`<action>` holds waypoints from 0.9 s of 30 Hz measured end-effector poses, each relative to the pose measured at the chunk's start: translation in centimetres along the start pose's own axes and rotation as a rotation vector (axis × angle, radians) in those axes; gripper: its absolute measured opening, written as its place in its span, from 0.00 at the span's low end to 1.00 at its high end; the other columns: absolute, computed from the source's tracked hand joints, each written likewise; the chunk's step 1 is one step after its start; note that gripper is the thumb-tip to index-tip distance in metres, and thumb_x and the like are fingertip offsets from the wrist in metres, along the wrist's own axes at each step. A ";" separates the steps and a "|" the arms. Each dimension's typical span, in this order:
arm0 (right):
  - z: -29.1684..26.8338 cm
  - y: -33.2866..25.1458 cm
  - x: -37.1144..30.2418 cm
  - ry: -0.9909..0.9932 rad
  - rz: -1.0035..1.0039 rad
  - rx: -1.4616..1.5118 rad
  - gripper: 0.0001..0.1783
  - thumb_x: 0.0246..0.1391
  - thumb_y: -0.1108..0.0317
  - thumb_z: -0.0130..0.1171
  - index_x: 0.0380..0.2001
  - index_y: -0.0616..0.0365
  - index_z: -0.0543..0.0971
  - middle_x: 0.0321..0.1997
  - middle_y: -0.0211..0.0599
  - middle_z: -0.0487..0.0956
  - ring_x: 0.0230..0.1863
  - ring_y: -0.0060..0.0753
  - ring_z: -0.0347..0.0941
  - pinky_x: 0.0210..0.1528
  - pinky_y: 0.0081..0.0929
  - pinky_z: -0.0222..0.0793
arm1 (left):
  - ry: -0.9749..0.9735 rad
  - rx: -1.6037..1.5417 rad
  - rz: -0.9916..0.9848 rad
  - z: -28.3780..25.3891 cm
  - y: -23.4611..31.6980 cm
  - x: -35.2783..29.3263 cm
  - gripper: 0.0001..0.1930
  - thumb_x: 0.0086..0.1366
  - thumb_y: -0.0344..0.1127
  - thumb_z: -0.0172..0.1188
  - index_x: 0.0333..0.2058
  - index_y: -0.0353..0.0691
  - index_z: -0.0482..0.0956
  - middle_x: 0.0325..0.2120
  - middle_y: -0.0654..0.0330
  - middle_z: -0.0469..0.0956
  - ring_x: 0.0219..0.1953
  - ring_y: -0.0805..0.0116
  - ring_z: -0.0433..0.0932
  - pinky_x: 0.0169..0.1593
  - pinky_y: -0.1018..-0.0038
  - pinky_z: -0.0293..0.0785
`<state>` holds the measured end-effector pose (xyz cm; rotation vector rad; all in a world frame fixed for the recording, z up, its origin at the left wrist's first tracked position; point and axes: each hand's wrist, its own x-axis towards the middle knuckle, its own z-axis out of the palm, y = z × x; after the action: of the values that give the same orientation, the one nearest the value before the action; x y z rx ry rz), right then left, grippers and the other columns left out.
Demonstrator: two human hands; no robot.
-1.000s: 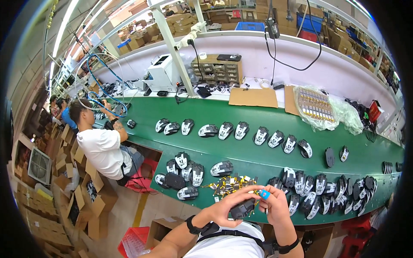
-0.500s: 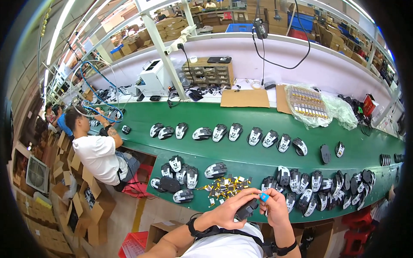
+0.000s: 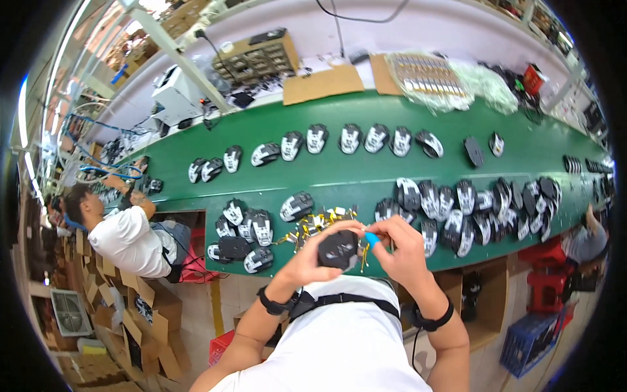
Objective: Assembling the internal and external components of computer mice on a production line.
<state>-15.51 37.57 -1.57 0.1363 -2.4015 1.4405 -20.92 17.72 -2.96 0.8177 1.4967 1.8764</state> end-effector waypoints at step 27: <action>0.1 -1.8 1.6 -0.219 -0.419 -0.283 0.16 0.31 0.80 0.60 0.30 0.56 0.77 0.30 0.36 0.75 0.29 0.35 0.73 0.26 0.27 0.70 | 0.429 -0.780 -0.197 0.3 0.4 2.4 0.24 0.63 0.50 0.49 0.52 0.40 0.65 0.40 0.48 0.75 0.41 0.52 0.79 0.43 0.62 0.77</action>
<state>-16.61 36.78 0.44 0.7119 -2.5165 0.9297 -22.27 19.65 -2.28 -0.0936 0.8638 2.3011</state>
